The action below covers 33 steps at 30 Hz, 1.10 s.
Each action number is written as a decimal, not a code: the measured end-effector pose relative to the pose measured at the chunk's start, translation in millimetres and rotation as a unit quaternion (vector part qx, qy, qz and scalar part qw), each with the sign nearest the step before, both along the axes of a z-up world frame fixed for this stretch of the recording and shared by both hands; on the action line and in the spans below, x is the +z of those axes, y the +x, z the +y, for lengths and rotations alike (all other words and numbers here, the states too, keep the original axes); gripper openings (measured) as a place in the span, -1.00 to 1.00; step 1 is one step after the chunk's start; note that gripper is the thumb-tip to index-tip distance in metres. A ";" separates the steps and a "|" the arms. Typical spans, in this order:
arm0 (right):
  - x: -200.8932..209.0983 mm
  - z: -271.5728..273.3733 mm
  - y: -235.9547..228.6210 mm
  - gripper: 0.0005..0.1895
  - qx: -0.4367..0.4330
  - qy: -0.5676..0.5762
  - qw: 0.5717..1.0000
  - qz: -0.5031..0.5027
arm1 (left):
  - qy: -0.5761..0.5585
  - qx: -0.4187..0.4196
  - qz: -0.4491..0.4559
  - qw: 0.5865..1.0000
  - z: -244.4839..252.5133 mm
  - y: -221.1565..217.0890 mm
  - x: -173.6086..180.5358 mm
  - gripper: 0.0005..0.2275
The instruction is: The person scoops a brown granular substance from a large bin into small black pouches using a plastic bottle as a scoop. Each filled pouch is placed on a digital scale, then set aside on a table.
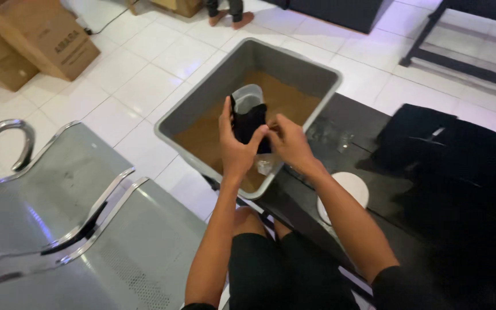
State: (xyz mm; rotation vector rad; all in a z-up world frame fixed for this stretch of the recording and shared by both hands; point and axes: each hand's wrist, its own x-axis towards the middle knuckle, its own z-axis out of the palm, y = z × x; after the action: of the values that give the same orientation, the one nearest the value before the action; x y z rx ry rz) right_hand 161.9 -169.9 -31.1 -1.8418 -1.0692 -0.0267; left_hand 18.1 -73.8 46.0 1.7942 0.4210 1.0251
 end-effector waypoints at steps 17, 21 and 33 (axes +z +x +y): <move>-99.9 -244.4 -6.5 -0.89 -0.256 0.136 0.937 0.193 | -0.115 -0.275 -0.028 0.954 -176.3 67.4 -88.8 -0.49; -156.4 -258.1 -9.3 -0.90 -0.245 0.160 0.938 0.185 | -0.126 -0.300 -0.043 0.945 -178.7 59.9 -114.7 -0.49; -162.8 -285.3 -46.2 -0.49 -0.200 0.251 0.931 0.175 | -0.136 -0.181 0.017 0.974 -121.5 50.6 -210.3 -0.66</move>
State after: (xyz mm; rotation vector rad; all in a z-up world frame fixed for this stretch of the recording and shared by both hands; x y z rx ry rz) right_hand 115.7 -455.3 -194.0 -1.4891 -0.3772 -0.1875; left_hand 68.7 -195.2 -164.3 1.5686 0.2295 0.6490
